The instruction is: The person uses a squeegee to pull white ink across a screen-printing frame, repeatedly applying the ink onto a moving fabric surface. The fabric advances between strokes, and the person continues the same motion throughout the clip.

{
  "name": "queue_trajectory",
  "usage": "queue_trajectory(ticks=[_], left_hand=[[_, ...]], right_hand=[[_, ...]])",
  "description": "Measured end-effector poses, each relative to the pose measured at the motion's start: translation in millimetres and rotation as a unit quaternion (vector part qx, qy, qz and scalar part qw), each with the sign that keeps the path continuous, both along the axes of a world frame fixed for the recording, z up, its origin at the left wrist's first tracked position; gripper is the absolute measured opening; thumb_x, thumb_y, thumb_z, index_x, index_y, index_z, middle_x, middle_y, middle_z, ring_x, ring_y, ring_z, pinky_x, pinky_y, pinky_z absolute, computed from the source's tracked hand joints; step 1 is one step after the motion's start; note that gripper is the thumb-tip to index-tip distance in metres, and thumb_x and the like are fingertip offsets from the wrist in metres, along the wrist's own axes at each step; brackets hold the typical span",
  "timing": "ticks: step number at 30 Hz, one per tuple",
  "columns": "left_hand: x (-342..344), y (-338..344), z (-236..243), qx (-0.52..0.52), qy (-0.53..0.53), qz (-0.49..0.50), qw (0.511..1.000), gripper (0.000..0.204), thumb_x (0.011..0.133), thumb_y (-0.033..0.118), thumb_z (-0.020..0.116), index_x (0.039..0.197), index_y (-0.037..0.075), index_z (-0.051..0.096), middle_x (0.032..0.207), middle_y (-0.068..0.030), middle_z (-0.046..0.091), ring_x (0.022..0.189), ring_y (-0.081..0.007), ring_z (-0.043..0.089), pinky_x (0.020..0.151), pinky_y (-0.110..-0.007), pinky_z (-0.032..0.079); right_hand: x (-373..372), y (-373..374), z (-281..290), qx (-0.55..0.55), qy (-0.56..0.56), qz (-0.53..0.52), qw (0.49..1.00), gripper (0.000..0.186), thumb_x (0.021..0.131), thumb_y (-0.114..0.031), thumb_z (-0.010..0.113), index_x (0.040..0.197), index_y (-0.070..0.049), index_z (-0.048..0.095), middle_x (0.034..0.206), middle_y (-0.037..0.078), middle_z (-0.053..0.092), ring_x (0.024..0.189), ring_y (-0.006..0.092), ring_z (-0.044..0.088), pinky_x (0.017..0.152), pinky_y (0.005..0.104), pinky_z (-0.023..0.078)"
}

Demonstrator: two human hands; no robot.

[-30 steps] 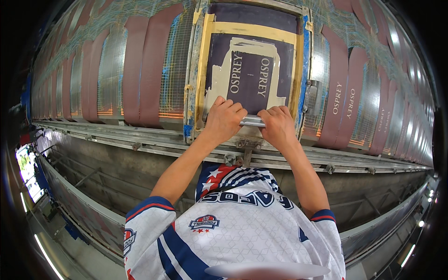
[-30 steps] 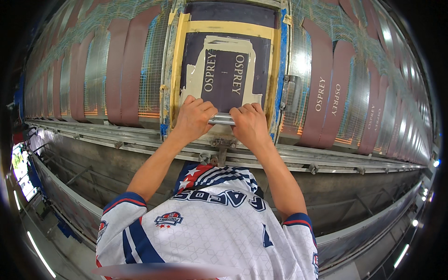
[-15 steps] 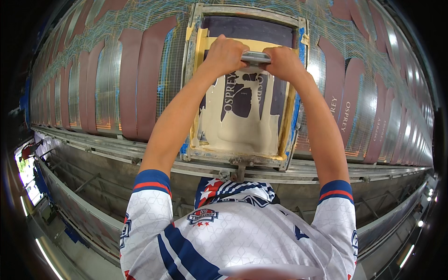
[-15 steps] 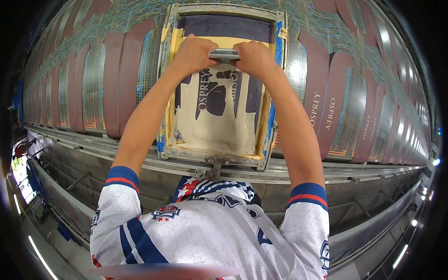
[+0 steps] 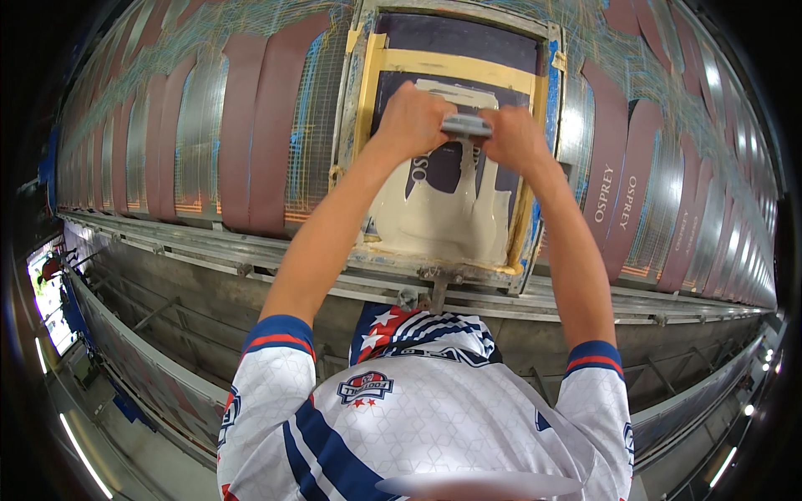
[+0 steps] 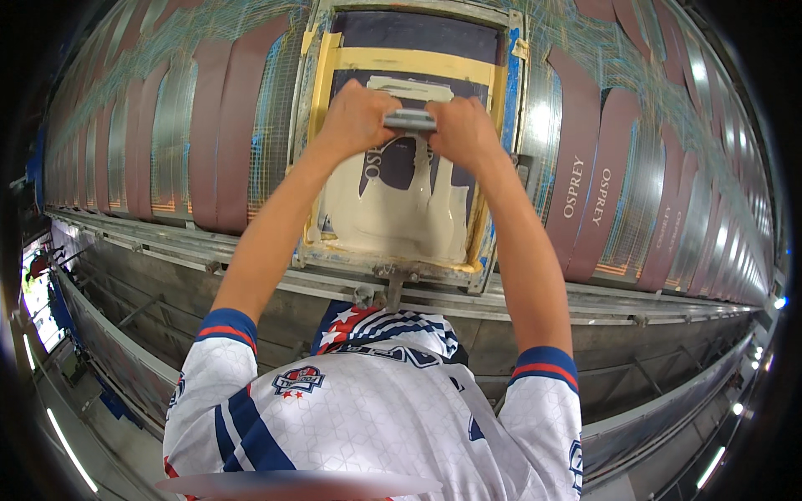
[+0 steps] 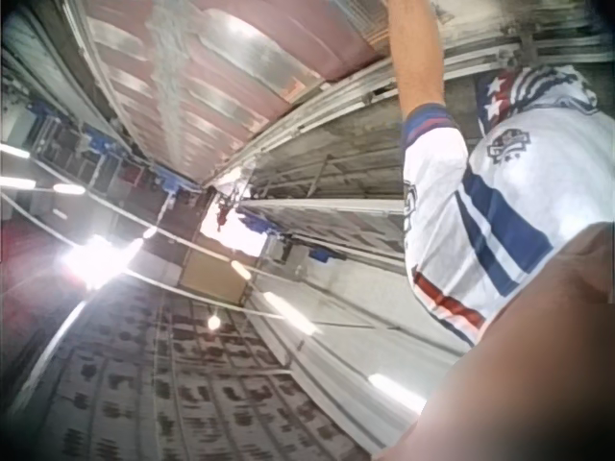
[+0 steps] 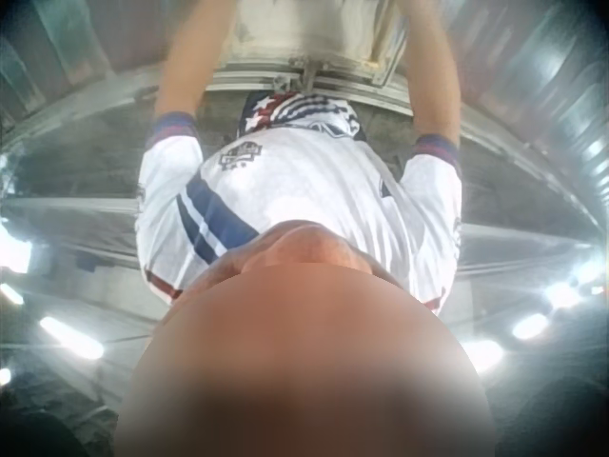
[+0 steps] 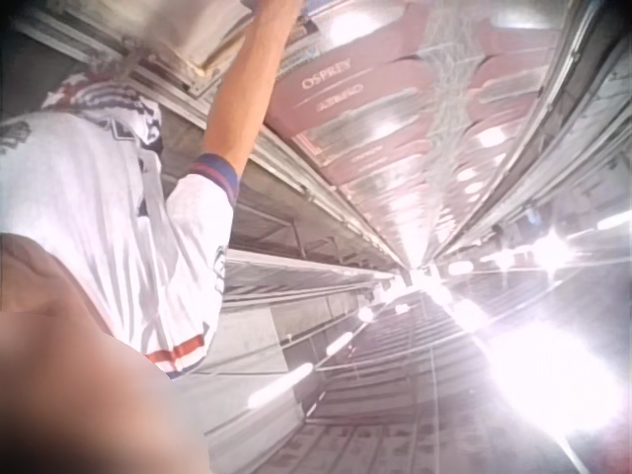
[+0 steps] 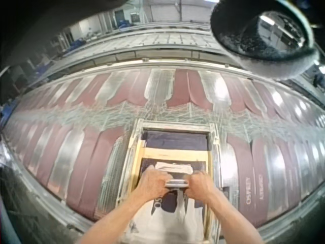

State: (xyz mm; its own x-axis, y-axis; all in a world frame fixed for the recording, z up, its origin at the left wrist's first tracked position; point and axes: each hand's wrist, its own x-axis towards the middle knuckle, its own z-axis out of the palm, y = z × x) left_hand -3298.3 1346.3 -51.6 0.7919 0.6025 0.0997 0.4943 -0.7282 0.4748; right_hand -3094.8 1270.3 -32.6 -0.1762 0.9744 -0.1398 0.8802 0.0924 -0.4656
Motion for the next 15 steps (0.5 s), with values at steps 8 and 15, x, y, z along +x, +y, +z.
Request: queue_trajectory(ticks=[8, 15], left_hand=[[-57.3, -142.2, 22.4, 0.011, 0.002, 0.015, 1.000, 0.019, 0.067, 0.017, 0.080, 0.079, 0.014, 0.066, 0.079, -0.0010, 0.063, 0.077, -0.0225, 0.062, 0.079, -0.038, 0.041], [-63.0, -149.3, 35.0, 0.017, 0.008, 0.016, 1.000, 0.026, 0.066, 0.017, 0.081, 0.088, 0.013, 0.069, 0.089, -0.0003, 0.064, 0.087, -0.0211, 0.060, 0.083, -0.037, 0.041]], right_hand=[[-54.3, -139.7, 17.4, -0.005, 0.044, -0.003, 0.999, 0.031, 0.076, -0.025, 0.081, 0.096, -0.005, 0.070, 0.090, 0.014, 0.072, 0.096, 0.0332, 0.067, 0.087, 0.0448, 0.050], [50.2, -110.0, -16.2, 0.225, -0.034, -0.378, 0.897, 0.043, 0.088, -0.039, 0.075, 0.116, -0.006, 0.069, 0.110, 0.018, 0.071, 0.105, 0.0352, 0.064, 0.092, 0.0460, 0.050]])
